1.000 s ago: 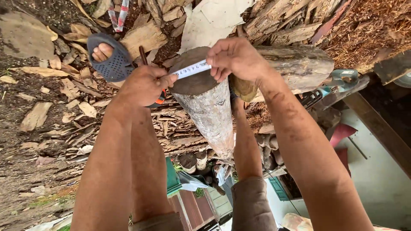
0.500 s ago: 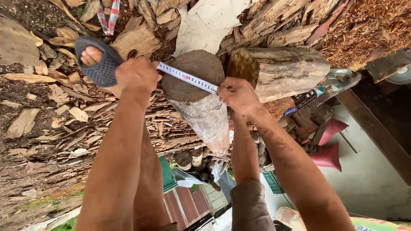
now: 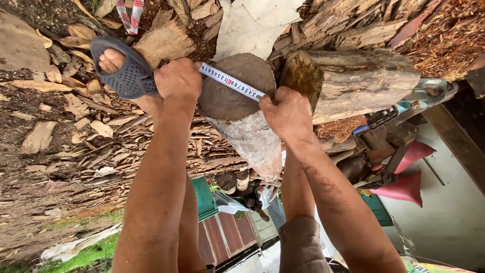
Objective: The recorder measures wood logs and uses an electric chainsaw to cut them in an outdoor workshop area.
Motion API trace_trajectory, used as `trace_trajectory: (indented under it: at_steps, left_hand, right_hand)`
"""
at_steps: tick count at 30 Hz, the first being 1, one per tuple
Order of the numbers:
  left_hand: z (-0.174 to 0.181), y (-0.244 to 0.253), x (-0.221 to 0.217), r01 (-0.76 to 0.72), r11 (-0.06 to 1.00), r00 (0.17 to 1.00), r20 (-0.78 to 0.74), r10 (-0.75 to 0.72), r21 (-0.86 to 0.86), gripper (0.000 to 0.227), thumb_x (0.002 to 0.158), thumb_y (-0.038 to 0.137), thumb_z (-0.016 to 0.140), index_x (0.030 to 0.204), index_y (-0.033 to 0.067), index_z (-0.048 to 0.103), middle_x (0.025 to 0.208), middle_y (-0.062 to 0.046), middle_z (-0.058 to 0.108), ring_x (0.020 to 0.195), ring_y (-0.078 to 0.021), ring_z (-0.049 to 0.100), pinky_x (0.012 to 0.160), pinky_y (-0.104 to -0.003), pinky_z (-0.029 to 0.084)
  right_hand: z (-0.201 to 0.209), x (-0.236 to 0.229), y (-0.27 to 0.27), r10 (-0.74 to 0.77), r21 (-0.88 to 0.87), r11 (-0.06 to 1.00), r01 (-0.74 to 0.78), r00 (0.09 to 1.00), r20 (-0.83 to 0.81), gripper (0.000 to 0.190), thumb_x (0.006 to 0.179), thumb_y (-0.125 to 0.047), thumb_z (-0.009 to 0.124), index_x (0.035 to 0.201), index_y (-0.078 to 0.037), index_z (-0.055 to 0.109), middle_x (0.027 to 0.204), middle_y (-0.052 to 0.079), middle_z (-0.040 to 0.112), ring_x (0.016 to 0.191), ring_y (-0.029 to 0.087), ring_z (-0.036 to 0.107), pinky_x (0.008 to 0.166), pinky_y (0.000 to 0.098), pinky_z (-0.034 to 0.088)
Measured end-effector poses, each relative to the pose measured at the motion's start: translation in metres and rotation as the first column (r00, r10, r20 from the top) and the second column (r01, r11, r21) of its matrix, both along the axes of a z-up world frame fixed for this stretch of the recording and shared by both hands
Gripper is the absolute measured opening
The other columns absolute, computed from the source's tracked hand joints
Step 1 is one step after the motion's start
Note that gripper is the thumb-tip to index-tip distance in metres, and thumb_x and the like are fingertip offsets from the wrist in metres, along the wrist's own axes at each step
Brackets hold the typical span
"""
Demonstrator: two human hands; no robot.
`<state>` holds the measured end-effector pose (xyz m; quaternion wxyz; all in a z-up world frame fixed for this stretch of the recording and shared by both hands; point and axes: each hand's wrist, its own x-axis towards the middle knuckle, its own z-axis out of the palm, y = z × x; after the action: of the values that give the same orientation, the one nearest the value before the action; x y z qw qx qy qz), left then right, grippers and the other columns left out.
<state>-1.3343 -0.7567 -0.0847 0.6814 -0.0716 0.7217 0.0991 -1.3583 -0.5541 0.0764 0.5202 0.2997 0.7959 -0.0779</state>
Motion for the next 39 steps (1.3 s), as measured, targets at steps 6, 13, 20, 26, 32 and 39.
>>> trace_trajectory:
  at_steps: [6, 13, 20, 26, 32, 39]
  left_hand:
    - [-0.011, -0.012, 0.021, 0.139, 0.990, 0.989, -0.059, -0.138, 0.005, 0.043, 0.107, 0.043, 0.049, 0.103, 0.0118, 0.077, 0.091, -0.014, 0.076, 0.085, -0.0267, 0.073, 0.080, -0.045, 0.053]
    - [0.047, -0.034, -0.038, -0.024, 0.995, 0.990, 0.138, 0.011, 0.094, 0.057, 0.110, 0.055, 0.038, 0.101, 0.0078, 0.069, 0.088, -0.017, 0.071, 0.077, -0.0282, 0.070, 0.072, -0.046, 0.057]
    - [0.064, -0.061, -0.018, -0.127, 0.991, 0.978, -0.173, 0.119, -0.034, 0.047, 0.112, 0.045, 0.043, 0.118, 0.0036, 0.064, 0.089, -0.021, 0.068, 0.066, -0.0334, 0.069, 0.057, -0.050, 0.058]
    - [0.071, -0.096, 0.013, -0.342, 0.924, 0.911, -0.181, 0.371, 0.173, 0.048, 0.109, 0.042, 0.055, 0.092, 0.0024, 0.076, 0.073, -0.020, 0.067, 0.064, -0.0320, 0.060, 0.060, -0.044, 0.047]
    - [0.082, -0.113, 0.042, -0.853, 0.482, 0.496, 0.019, 0.868, 0.199, 0.049, 0.108, 0.042, 0.058, 0.085, 0.0015, 0.072, 0.066, -0.003, 0.062, 0.056, -0.0090, 0.052, 0.052, -0.029, 0.045]
    - [0.092, -0.143, 0.053, -0.876, 0.475, 0.474, -0.032, 0.880, 0.084, 0.050, 0.105, 0.046, 0.057, 0.083, 0.0037, 0.071, 0.062, 0.001, 0.058, 0.053, -0.0083, 0.050, 0.049, -0.027, 0.041]
  right_hand:
    - [-0.007, -0.003, 0.023, 0.006, -0.080, 0.997, 0.003, 0.994, 0.110, 0.036, 0.090, -0.034, 0.067, 0.071, -0.003, 0.069, 0.069, 0.016, 0.071, 0.069, 0.029, 0.071, 0.075, 0.0439, 0.057]
    - [-0.012, 0.012, 0.039, -0.389, -0.256, 0.872, 0.418, 0.907, 0.158, 0.031, 0.098, -0.017, 0.063, 0.071, -0.003, 0.065, 0.070, 0.009, 0.073, 0.063, 0.010, 0.071, 0.058, 0.0248, 0.059]
    - [-0.018, 0.046, 0.049, -0.556, -0.189, 0.827, 0.530, 0.820, -0.135, 0.027, 0.105, -0.025, 0.064, 0.102, 0.001, 0.068, 0.089, 0.019, 0.071, 0.076, 0.024, 0.067, 0.067, 0.0380, 0.059]
    - [-0.039, 0.037, 0.019, -0.418, -0.386, 0.843, 0.376, 0.908, -0.028, 0.062, 0.109, -0.027, 0.059, 0.161, -0.012, 0.029, 0.166, 0.018, 0.032, 0.152, 0.033, 0.026, 0.121, 0.0470, 0.026]
    - [-0.070, 0.038, 0.032, -0.593, -0.437, 0.717, 0.542, 0.805, 0.025, 0.069, 0.099, -0.017, 0.063, 0.161, -0.012, 0.034, 0.165, 0.015, 0.035, 0.152, 0.028, 0.035, 0.123, 0.0363, 0.031]
    - [-0.074, -0.031, -0.004, -0.322, -0.259, 0.879, 0.400, 0.900, 0.294, 0.070, 0.093, -0.026, 0.066, 0.156, -0.013, 0.038, 0.158, 0.013, 0.048, 0.146, 0.027, 0.047, 0.121, 0.0357, 0.037]
